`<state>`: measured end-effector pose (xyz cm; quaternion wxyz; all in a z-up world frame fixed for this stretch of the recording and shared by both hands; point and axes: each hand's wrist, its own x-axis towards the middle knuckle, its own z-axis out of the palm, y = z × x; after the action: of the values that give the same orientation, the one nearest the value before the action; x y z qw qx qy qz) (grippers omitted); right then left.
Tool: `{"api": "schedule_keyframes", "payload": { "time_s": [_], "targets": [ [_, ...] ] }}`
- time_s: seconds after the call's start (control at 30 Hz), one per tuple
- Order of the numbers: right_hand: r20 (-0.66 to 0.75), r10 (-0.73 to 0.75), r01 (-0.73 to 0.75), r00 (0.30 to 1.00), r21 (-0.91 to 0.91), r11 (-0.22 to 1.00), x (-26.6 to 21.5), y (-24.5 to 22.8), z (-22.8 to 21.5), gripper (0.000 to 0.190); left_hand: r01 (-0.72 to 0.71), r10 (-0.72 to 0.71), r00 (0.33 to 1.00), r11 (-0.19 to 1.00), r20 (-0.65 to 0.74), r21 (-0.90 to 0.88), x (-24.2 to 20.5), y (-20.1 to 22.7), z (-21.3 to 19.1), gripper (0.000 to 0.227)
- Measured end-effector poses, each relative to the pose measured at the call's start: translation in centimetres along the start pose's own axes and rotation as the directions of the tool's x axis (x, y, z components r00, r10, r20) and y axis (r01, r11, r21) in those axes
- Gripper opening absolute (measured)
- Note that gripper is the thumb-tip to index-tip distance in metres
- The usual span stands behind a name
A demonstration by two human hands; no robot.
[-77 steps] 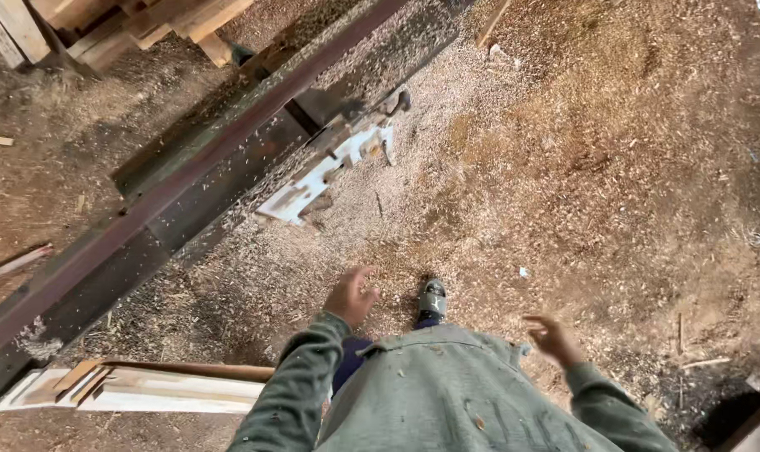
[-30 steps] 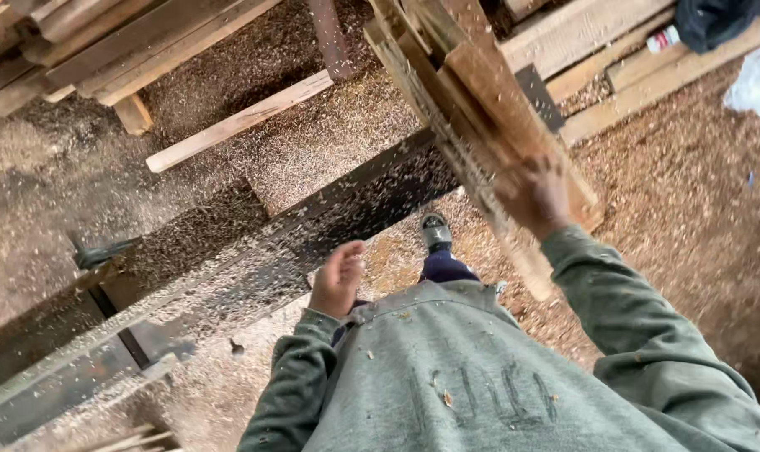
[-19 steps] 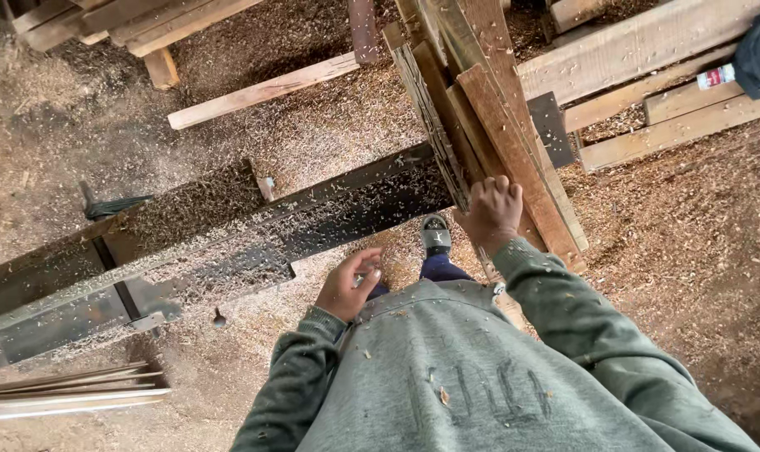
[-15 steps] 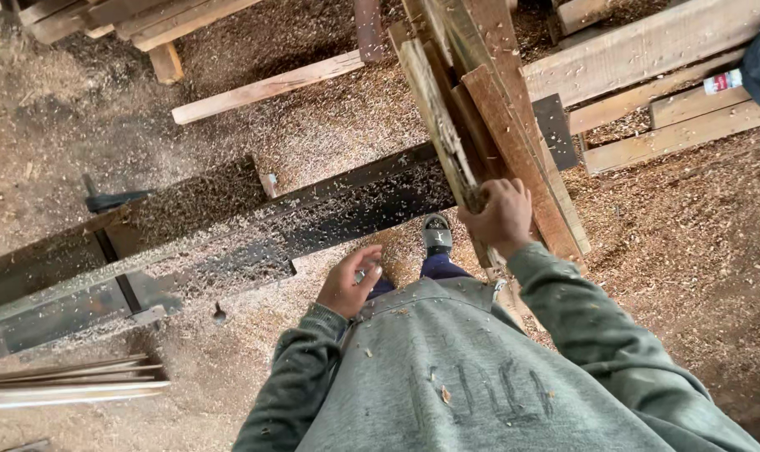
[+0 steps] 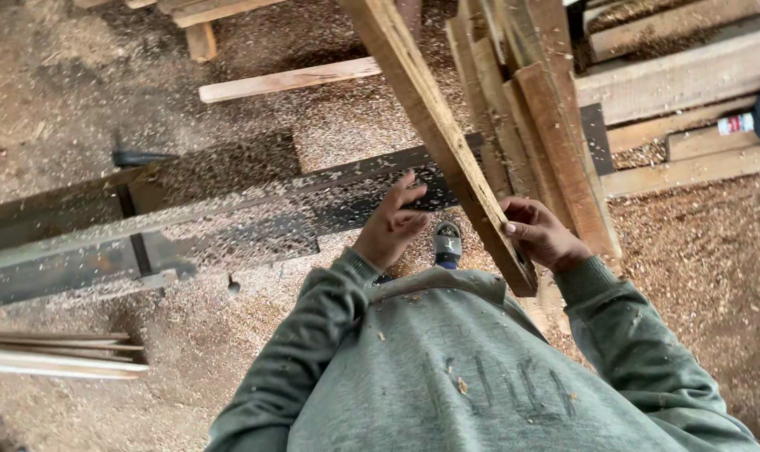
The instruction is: The person sands the surface of a wood plank by sliding it back and forth over a fixed sanding machine. The person picks up a plank, sands multiple sides by hand, and then places it into a stack with other planks.
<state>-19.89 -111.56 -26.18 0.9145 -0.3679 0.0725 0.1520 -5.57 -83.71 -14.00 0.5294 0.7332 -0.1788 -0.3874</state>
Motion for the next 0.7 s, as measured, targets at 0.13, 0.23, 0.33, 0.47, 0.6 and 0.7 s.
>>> {"api": "schedule_keyframes", "payload": {
  "time_s": [0.13,0.23,0.33,0.47,0.6,0.7],
  "targets": [
    [0.091,0.125,-0.098,0.988,-0.264,0.96,2.4,-1.8,6.2,0.044,-0.209,0.168,0.97,0.945,-0.178,-0.25,-1.4,1.3,-1.4,0.092],
    [0.038,0.082,-0.039,0.996,-0.64,0.767,3.8,-2.6,10.7,0.048,-0.293,0.159,0.909,0.901,-0.385,-0.32,-3.0,0.8,-2.3,0.08],
    [0.099,-0.093,0.135,0.991,-0.811,0.57,5.0,-2.6,15.4,0.053,-0.342,0.122,0.839,0.876,-0.53,-0.341,-5.1,-0.1,-3.3,0.08],
    [0.276,-0.384,0.322,0.881,-0.945,0.059,5.3,-2.0,20.3,0.067,-0.37,0.083,0.712,0.888,-0.697,-0.273,-6.8,-0.1,-4.6,0.07],
    [0.432,-0.456,0.448,0.779,-0.891,-0.079,6.9,-0.6,22.5,0.058,-0.446,0.223,0.536,0.893,-0.814,-0.05,-7.7,0.2,-5.7,0.075],
    [0.281,-0.253,0.357,0.926,-0.87,0.341,8.9,-0.7,22.0,0.05,-0.195,0.128,0.549,0.981,-0.826,0.023,-8.9,0.4,-7.4,0.062]
  ]
}}
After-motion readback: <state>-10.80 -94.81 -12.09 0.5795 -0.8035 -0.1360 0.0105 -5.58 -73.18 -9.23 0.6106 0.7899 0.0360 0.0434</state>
